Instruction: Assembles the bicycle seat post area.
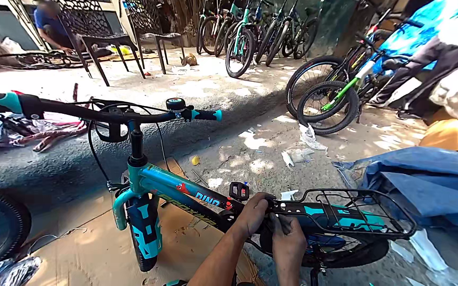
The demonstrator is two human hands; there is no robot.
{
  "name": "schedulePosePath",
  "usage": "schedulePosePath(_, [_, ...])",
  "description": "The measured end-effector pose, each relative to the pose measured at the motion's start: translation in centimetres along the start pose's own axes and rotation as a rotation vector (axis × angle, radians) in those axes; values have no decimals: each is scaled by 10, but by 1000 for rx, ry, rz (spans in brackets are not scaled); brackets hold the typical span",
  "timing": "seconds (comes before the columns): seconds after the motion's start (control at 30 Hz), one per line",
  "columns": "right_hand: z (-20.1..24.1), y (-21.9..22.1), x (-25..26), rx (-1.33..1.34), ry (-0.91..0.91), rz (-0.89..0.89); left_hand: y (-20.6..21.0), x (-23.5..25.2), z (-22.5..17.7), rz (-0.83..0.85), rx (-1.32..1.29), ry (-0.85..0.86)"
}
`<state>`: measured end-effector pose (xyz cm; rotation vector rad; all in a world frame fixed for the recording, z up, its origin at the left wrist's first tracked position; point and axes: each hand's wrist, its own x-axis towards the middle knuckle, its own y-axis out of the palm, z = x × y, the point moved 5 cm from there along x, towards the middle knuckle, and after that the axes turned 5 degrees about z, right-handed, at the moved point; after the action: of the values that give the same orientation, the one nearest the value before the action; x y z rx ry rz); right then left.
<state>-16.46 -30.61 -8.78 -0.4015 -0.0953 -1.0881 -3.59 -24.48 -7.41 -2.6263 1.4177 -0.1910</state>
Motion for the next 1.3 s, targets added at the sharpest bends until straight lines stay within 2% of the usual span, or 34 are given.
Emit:
schedulePosePath(0.07, [-3, 3, -2, 97, 47, -4, 0, 0, -1, 3, 7, 5])
schedulePosePath(0.17, [-4, 8, -3, 84, 100, 14, 1, 1, 0, 4, 16, 8])
schedulePosePath(0.33, [2, 10, -3, -153, 132, 28, 1, 1, 0, 14, 21, -2])
schedulePosePath(0.4, [7, 12, -5, -289, 142, 150, -1, 2, 1, 12, 24, 1])
schedulePosePath(0.5, [-9, 24, -8, -523, 262, 598, 0, 1, 2, 12, 39, 0])
schedulePosePath(0.53, [-16, 25, -11, -521, 279, 638, 1, 0, 2, 16, 40, -1])
schedulePosePath(0.63, [-1, 11, -12, -355, 156, 310, -1, 2, 1, 9, 34, 9])
schedulePosePath(0.67, [1, 12, -15, -330, 115, 287, 0, 1, 2, 13, 35, 3])
schedulePosePath(0.77, [-11, 16, -13, -412, 203, 452, 2, 0, 4, 21, 41, -11])
schedulePosePath(0.83, [-6, 9, -7, -342, 137, 323, 0, 2, 1, 16, 49, 3])
schedulePosePath(0.87, [-3, 10, -6, -311, 97, 323, -1, 2, 0, 14, 49, 4])
schedulePosePath(0.93, [-9, 15, -8, -346, 162, 493, 0, 1, 1, 15, 54, -15])
schedulePosePath(0.97, [-11, 12, -7, -369, 197, 513, 0, 1, 2, 21, 58, -21])
schedulePosePath(1.1, [3, 1, -3, -309, 89, 184, 2, 5, -4, 34, 119, -65])
schedulePosePath(1.23, [14, 10, -3, -485, -31, 58, 2, 11, -7, 16, 163, -146])
schedulePosePath(1.3, [16, 14, -3, -452, 97, 103, 2, 8, -4, 4, 129, -177])
